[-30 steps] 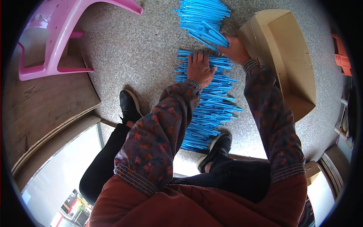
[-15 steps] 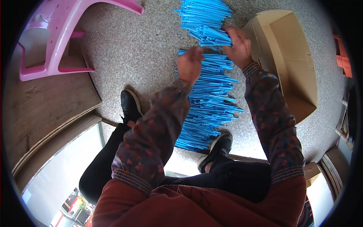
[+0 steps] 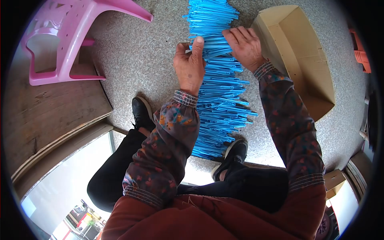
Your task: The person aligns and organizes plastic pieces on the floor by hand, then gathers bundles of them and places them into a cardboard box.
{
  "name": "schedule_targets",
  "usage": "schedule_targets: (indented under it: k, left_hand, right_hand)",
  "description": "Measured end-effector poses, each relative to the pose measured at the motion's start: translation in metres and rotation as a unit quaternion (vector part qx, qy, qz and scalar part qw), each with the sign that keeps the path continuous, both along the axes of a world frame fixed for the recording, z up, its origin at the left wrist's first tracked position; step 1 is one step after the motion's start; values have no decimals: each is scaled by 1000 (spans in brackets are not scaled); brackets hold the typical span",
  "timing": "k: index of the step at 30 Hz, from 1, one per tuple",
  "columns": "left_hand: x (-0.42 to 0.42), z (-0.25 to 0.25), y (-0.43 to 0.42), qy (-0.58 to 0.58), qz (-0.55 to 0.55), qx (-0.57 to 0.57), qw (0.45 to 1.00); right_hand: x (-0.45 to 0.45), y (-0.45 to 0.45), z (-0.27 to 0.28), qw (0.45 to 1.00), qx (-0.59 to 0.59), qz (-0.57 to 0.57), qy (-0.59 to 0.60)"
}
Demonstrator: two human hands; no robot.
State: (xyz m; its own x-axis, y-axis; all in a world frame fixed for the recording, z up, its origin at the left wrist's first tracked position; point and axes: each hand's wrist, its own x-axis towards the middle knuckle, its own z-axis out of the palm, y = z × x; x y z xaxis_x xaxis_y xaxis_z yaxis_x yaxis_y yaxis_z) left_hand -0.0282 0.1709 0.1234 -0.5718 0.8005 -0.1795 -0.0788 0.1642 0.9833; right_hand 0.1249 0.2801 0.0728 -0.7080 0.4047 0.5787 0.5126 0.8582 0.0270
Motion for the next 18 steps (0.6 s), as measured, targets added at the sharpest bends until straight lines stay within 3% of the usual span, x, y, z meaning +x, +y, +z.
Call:
schedule_targets:
  k: [4,7,12,18]
  left_hand:
    - [3,-18,-2,32,31,57,997]
    - [6,-7,-8,-27,4,25,999]
    - [-3,-3,-22,-4,-7,34,999]
    - [-67,30,-50,-20,39,9,999]
  right_hand:
    - [2,-4,-2,1000,-21,5,-12]
    - [5,-4,-5,1000,-5,4,-5]
    - [6,0,-4,999,-34,12,-2]
    - [22,14,-7,995,-94,-42,9]
